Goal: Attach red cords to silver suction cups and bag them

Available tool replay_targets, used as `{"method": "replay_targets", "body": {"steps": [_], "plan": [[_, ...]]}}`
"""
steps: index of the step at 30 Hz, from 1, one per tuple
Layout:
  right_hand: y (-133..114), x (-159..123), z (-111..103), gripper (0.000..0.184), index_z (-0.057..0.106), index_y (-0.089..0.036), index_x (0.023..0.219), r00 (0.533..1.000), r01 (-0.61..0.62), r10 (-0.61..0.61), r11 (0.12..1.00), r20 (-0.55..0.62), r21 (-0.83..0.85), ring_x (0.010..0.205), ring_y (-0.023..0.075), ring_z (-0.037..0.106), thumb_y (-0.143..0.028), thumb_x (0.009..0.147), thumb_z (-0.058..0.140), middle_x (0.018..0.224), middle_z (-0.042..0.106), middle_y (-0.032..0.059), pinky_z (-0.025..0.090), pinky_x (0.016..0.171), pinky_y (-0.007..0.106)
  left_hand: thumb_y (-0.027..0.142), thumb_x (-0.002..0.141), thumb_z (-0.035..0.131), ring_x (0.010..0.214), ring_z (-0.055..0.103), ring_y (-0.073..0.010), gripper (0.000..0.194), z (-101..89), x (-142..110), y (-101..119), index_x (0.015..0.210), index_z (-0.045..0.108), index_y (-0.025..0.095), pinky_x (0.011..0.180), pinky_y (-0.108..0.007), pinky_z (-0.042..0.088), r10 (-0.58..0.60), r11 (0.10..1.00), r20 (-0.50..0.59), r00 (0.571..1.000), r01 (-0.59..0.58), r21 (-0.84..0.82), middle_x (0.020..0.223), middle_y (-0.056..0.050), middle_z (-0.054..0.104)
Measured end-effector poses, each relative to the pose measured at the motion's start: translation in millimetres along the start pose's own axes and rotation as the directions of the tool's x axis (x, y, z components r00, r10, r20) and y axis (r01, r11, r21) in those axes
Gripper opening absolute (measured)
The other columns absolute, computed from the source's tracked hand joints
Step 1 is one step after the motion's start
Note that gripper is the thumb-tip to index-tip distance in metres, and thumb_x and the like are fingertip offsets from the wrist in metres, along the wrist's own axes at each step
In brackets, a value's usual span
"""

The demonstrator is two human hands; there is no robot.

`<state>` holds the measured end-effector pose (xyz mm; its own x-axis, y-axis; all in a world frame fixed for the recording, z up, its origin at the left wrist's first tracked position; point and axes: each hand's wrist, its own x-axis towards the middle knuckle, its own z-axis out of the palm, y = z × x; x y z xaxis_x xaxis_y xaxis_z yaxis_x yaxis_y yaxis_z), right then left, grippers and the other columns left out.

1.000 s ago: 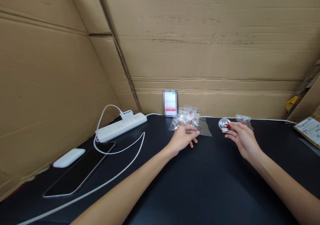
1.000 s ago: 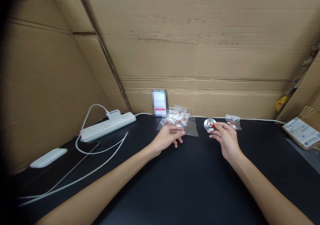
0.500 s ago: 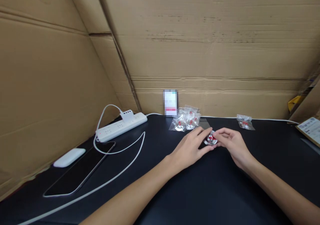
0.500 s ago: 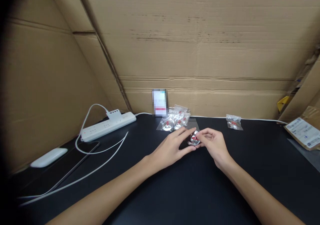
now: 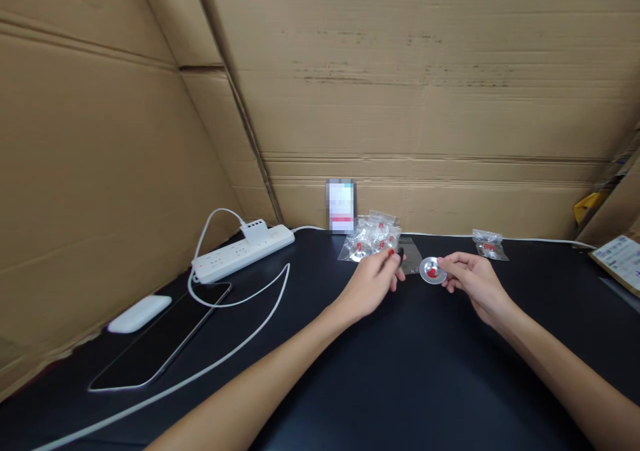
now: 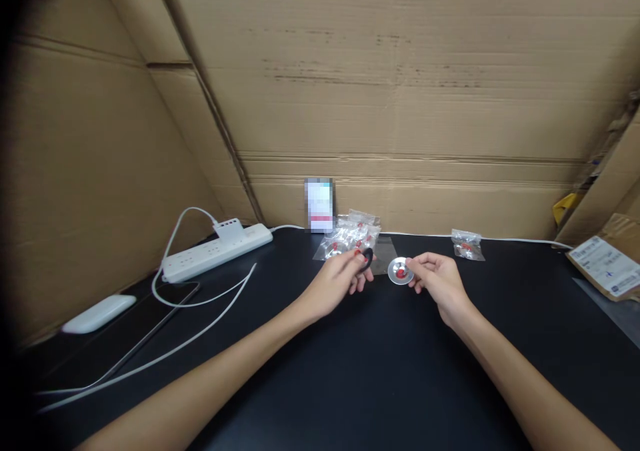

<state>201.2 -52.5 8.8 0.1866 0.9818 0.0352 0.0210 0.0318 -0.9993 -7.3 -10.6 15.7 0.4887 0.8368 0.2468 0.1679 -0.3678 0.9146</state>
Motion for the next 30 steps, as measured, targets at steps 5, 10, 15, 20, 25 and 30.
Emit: {"method": "replay_targets", "body": {"steps": [5,10,15,20,25,30], "plan": [[8.3,7.8,-11.1,0.021,0.068,-0.017,0.063,0.986,0.148,-0.096,0.881,0.135,-0.450,0.058,0.0163,0.061,-0.034,0.074,0.072,0.062,0.069,0.0041,0.043,0.056,0.027,0.039,0.095,0.039,0.048,0.050,-0.0110,0.031,-0.5,5.9,-4.0,0.084,0.054,0.014,0.045,-0.023,0.032,-0.200,0.861,0.031,0.979,0.191,-0.471,0.066,-0.005,0.061],[6.2,-1.0,-2.6,0.012,0.066,-0.021,0.070,0.892,0.396,-0.416,0.528,0.178,-0.751,0.069,0.0211,0.058,-0.028,0.080,0.065,0.070,0.065,0.0038,0.042,0.063,0.032,0.040,0.092,0.047,0.049,0.052,-0.0110,0.028,3.6,1.4,0.2,0.090,0.055,0.013,0.046,-0.022,0.033,-0.225,0.812,0.110,0.968,0.249,-0.528,0.065,-0.004,0.062],[-5.1,-18.0,14.2,0.012,0.065,-0.022,0.098,0.724,0.678,-0.567,0.477,0.393,-0.559,0.083,0.0214,0.058,-0.022,0.089,0.056,0.088,0.063,0.0057,0.046,0.075,0.033,0.048,0.091,0.047,0.051,0.057,-0.0125,0.033,15.1,-2.1,0.8,0.085,0.052,0.015,0.046,-0.023,0.037,-0.167,0.845,0.236,0.957,0.263,-0.466,0.065,-0.004,0.061],[-5.5,-23.1,19.3,0.012,0.061,-0.023,0.100,0.708,0.704,-0.551,0.495,0.442,-0.510,0.081,0.0204,0.057,-0.020,0.093,0.052,0.087,0.060,0.0050,0.047,0.074,0.033,0.047,0.094,0.044,0.048,0.056,-0.0112,0.031,24.0,-6.9,4.1,0.086,0.050,0.017,0.042,-0.021,0.036,-0.106,0.922,0.263,0.959,0.193,-0.335,0.067,-0.003,0.061],[-5.7,-23.9,21.3,0.013,0.059,-0.021,0.090,0.696,0.713,-0.540,0.448,0.473,-0.539,0.079,0.0199,0.055,-0.018,0.094,0.047,0.082,0.057,0.0051,0.047,0.071,0.033,0.046,0.097,0.039,0.049,0.057,-0.0102,0.033,20.8,-9.2,4.4,0.094,0.054,0.017,0.042,-0.020,0.037,-0.046,0.976,0.266,0.963,0.100,-0.193,0.074,-0.004,0.063],[-5.1,-25.7,24.4,0.013,0.053,-0.020,0.075,0.746,0.663,-0.520,0.522,0.417,-0.536,0.067,0.0154,0.053,-0.017,0.088,0.051,0.074,0.054,0.0016,0.044,0.062,0.027,0.037,0.097,0.041,0.051,0.055,-0.0111,0.027,14.4,-10.0,4.2,0.110,0.055,0.018,0.048,-0.021,0.041,-0.022,0.999,0.226,0.974,0.031,-0.039,0.067,-0.001,0.062]]}}
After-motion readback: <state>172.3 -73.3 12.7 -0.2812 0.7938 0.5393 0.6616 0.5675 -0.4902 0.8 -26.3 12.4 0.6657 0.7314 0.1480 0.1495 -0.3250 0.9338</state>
